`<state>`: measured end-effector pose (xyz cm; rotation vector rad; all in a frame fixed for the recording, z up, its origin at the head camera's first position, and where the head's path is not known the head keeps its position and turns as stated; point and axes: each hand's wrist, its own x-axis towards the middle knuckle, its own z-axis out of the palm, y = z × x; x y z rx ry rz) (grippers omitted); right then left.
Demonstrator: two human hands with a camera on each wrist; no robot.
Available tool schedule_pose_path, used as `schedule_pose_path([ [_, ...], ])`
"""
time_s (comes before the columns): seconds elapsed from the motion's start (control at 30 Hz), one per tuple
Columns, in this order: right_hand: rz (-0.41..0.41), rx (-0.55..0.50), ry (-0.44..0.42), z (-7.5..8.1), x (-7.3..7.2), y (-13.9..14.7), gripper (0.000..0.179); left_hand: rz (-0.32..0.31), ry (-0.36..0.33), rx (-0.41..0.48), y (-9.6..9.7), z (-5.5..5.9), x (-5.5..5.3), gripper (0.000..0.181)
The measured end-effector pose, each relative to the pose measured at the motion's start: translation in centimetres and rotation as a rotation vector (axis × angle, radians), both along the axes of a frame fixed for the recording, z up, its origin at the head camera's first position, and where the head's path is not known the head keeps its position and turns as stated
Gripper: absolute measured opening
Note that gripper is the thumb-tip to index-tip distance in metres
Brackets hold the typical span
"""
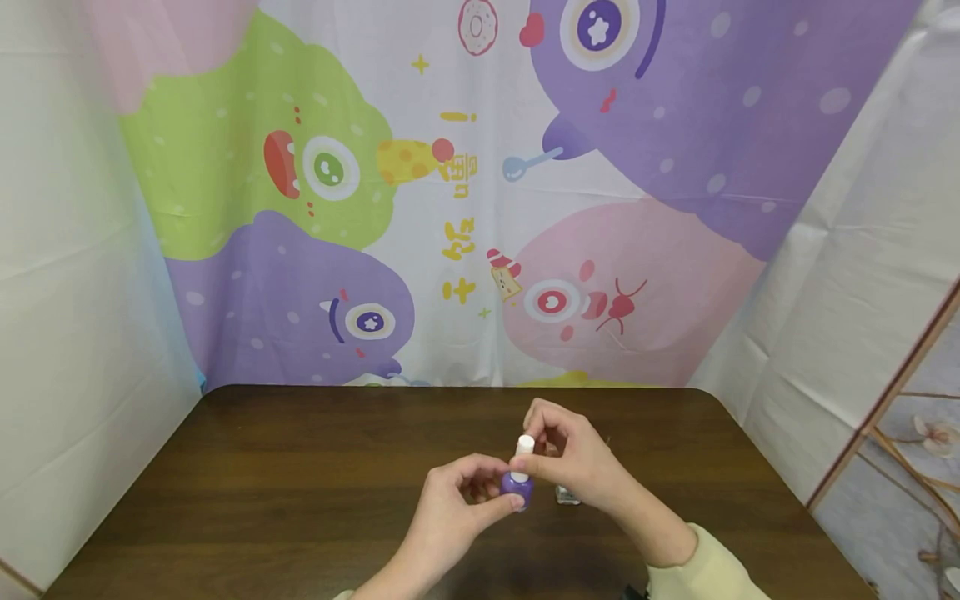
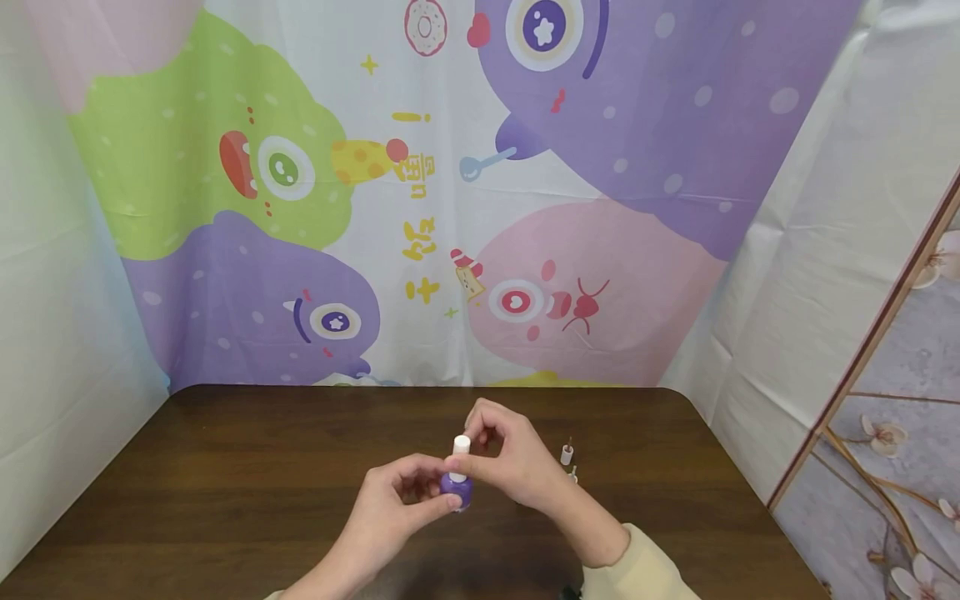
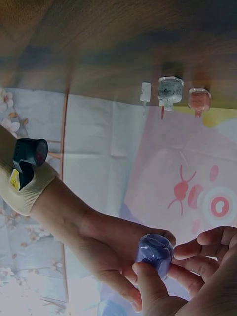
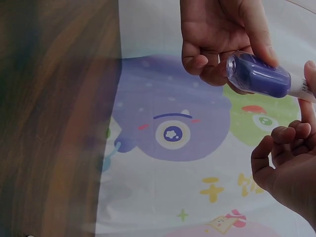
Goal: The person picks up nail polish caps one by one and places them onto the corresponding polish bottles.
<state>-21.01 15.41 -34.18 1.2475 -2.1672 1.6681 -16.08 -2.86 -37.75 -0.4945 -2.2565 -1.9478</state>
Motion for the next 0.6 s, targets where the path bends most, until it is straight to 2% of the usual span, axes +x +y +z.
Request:
schedule_pose_path([
  [0.13, 0.002, 0.006, -0.020, -0.09, -0.05, 0.02, 0.024, -0.005, -0.004, 0.000, -0.01, 0.00, 0.03, 0.023],
  [0.27, 0.035, 0.040, -0.020, -0.02, 0.02, 0.14, 0.015, -0.003, 0.004, -0.010, -0.09, 0.04, 0.05, 0.024],
  [0.4, 0.093, 0.076, 0.043, 0.29, 0.11, 0.41, 0.024, 0.002, 0.015, -0.026, -0.23, 0.05, 0.07, 0.024],
  [0.6, 0.168, 0.091, 0.034, 0.67, 0.22, 0.83, 0.026, -0.003, 0.035, -0.050, -0.39, -0.05, 0.07, 0.024],
])
